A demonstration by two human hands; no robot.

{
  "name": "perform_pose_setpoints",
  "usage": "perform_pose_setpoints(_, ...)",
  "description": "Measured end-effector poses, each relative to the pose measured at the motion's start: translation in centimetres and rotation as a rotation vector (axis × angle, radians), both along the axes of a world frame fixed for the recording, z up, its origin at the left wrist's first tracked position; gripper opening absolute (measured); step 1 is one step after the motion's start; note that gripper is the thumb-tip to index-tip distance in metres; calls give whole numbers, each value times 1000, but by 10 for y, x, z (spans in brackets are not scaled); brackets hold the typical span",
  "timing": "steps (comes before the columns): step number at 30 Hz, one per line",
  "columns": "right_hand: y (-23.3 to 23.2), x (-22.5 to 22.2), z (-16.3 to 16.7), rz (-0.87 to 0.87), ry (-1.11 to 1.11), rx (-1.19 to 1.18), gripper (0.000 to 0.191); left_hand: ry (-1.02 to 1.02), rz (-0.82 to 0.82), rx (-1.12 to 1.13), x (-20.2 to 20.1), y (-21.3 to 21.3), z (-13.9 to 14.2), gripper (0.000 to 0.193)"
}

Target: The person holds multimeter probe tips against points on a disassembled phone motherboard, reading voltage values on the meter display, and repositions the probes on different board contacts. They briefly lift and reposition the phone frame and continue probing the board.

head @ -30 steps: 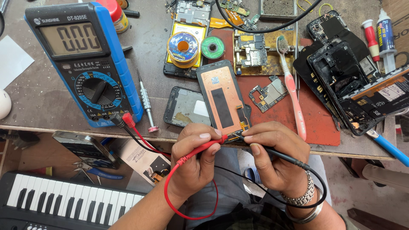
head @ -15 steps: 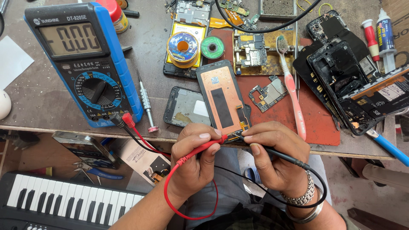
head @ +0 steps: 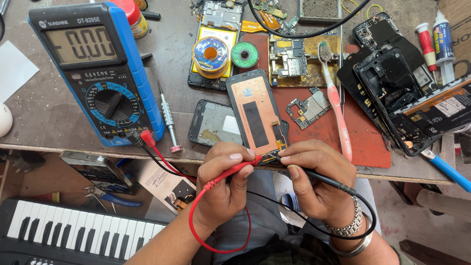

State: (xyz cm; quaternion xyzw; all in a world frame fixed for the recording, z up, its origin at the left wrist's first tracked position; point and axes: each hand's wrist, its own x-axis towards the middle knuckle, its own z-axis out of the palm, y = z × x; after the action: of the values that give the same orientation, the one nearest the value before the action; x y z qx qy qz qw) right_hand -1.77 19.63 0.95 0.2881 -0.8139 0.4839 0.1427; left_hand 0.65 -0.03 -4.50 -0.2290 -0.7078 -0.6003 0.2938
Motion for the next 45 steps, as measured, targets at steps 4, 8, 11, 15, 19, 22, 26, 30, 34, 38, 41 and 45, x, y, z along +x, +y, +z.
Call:
perform_pose_setpoints(4,0,0,0,-1,2,6,7,5,5,-8,0,0,0,34)
perform_pose_setpoints(8,0,1,0,-4,-7,8,6,3,7,-7,0,0,0,34)
perform_pose_setpoints(11,0,1,1,-5,-9,8,7,8,10,-12,0,0,0,34)
perform_pose_setpoints(15,0,1,1,-5,-9,8,7,4,8,-4,0,1,0,34)
perform_pose_setpoints(19,0,1,1,-4,-6,8,7,2,4,-1,0,0,0,35)
perform_pose_setpoints(22,0,1,1,-3,-11,-6,7,-3,0,7,1,0,0,35)
perform_pose_setpoints(26,0,1,0,-3,-10,-15,7,-18,-15,19,2,0,0,36)
perform_pose_setpoints(30,0,1,0,-6,-4,-9,7,-24,-24,21,3,0,0,36)
perform_pose_setpoints(34,-1,1,0,-7,-8,-13,7,-19,-17,20,3,0,0,36)
perform_pose_setpoints(38,0,1,0,-7,-7,-9,7,-10,-5,15,2,0,0,35)
perform_pose_setpoints(41,0,2,0,-8,-8,-7,7,-7,0,11,2,0,0,36)
perform_pose_setpoints(45,0,1,0,-5,-10,-5,7,-8,-1,9,2,0,0,35)
